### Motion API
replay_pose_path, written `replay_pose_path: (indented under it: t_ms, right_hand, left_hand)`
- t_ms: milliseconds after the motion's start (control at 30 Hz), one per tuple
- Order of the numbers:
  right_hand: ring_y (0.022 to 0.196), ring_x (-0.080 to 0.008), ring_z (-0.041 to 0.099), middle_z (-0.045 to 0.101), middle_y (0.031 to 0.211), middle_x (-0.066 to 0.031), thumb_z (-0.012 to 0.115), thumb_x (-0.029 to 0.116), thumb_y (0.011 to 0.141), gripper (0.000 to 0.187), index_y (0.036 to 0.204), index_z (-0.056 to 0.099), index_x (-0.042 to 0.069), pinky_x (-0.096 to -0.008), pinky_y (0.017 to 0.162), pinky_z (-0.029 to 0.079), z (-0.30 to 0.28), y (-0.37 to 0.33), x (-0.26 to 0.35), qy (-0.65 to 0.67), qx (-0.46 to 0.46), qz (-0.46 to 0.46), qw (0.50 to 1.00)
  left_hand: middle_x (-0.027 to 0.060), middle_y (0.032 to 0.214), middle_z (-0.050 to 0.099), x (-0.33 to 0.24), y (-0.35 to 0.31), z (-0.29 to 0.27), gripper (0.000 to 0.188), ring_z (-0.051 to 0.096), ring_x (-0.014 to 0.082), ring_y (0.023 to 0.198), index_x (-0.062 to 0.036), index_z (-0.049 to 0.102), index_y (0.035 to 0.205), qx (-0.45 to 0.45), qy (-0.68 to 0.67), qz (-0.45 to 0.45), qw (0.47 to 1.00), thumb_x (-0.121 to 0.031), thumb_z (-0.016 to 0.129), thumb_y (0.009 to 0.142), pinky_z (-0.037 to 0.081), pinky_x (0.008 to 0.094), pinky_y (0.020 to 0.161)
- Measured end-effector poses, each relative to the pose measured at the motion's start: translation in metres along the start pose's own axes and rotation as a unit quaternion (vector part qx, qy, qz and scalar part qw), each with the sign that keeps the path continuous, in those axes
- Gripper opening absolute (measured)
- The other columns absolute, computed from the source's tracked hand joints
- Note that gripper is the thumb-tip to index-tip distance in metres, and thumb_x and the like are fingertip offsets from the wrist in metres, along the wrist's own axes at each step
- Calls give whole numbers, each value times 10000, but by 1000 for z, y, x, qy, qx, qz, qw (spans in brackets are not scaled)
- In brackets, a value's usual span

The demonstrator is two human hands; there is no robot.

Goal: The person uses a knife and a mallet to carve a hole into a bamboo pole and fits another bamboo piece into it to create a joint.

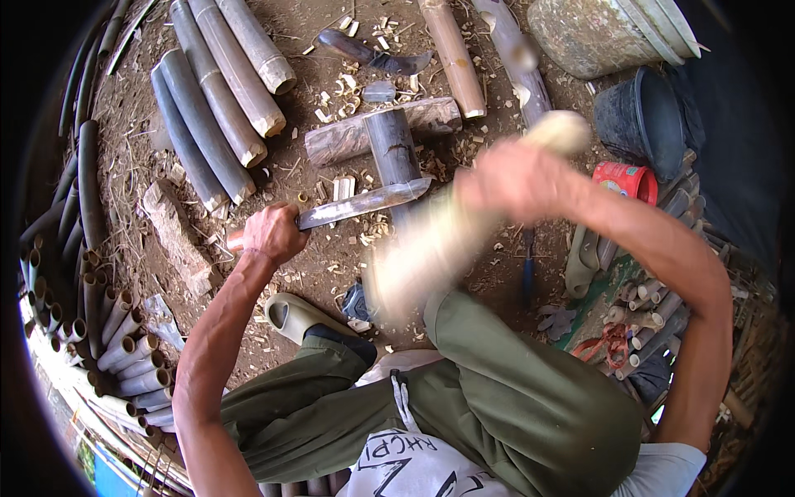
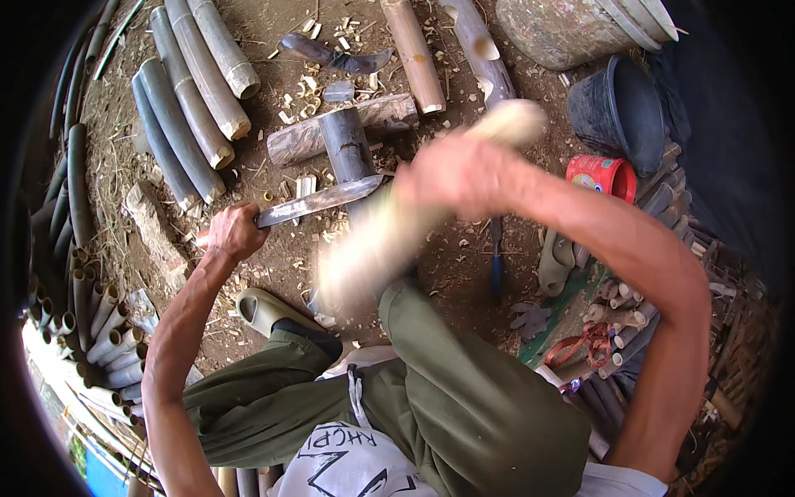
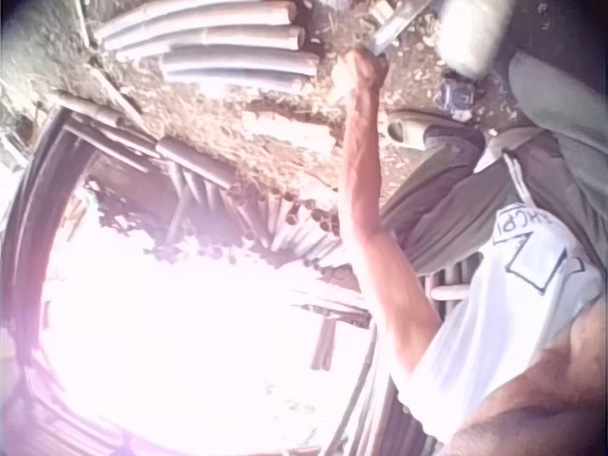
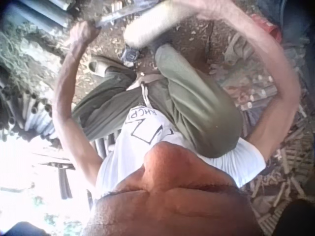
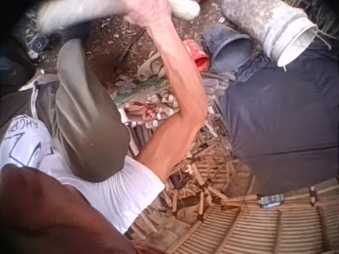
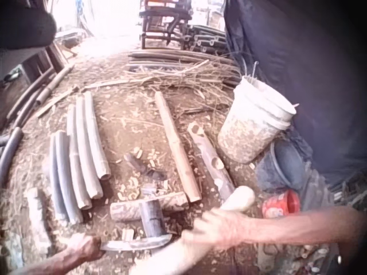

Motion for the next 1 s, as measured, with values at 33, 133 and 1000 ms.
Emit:
replay_pose_path:
  t_ms: [33, 133, 1000]
  right_hand:
    - [804, -237, 596, 545, 926, -75, 817, 237, 653, 723, 1301, 512, 137, -372, 674, 542, 3, -7, -18, -60, 146, 130, 979]
    - [709, -244, 566, 536, 876, -99, 748, 172, 632, 724, 1306, 498, 86, -362, 568, 512, -23, 5, 35, 14, 82, 147, 986]
    - [788, -236, 656, 598, 917, -54, 677, 118, 746, 455, 1183, 552, 115, -362, 628, 570, -13, -3, 38, 99, -190, -104, 971]
  left_hand:
    - [142, 849, 660, 1, -4, -1, 208, 670, 331, 793, -61, 687, 832, 1, 5, -3, 1000, -260, 688, 771, 538, 457, 729]
    - [130, 863, 665, 1, 1, 0, 213, 671, 335, 799, -70, 688, 860, -5, 0, -7, 1000, -266, 688, 775, 536, 460, 732]
    - [124, 869, 706, 1, 14, -2, 256, 693, 316, 727, -93, 720, 888, 7, 34, 52, 998, -322, 675, 785, 572, 434, 694]
Point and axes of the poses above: each hand's wrist, its own y-axis towards the middle knuckle, its own z-axis out of the palm, x = y × z, the point moved 3 cm from there along y, towards the middle knuckle
